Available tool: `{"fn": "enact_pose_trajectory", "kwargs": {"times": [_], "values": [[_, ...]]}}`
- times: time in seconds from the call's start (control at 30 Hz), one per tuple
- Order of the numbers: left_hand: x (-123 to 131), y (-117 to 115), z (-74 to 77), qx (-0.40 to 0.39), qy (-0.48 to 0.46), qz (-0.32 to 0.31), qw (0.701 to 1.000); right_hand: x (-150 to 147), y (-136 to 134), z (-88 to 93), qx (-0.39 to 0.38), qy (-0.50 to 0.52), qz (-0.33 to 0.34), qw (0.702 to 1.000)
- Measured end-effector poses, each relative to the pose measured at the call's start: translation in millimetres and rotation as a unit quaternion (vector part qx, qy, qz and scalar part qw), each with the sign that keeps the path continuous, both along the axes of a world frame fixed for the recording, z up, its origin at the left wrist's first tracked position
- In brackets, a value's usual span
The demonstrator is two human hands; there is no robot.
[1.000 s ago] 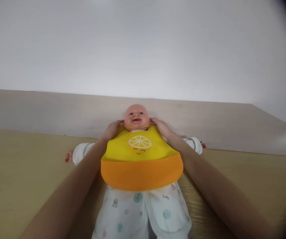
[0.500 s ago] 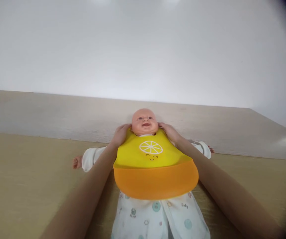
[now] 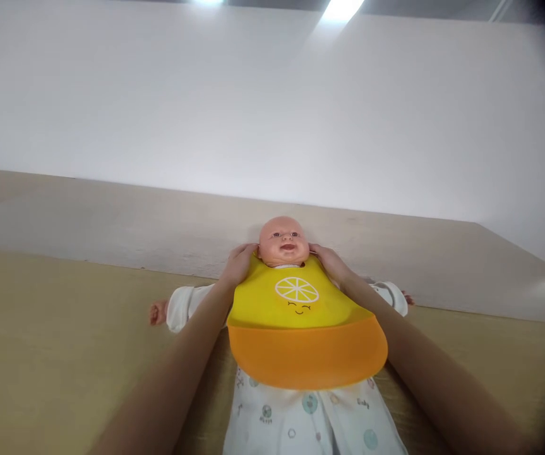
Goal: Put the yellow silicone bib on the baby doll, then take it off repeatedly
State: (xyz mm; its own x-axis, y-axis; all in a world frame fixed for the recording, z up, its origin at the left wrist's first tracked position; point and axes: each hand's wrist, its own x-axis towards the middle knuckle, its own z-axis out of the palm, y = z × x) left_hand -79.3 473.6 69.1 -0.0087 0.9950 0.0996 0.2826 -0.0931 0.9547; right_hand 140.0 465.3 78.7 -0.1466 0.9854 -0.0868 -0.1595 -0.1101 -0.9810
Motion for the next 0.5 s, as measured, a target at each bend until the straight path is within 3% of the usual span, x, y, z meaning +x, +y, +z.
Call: {"fn": "enact_pose_trajectory", "kwargs": {"times": [0.5], "values": [[1.2, -0.1, 0.6, 0.004, -0.007, 0.005, 1.0, -0.3, -3.5, 4.2, 0.04, -0.014, -0.034, 0.998]]}}
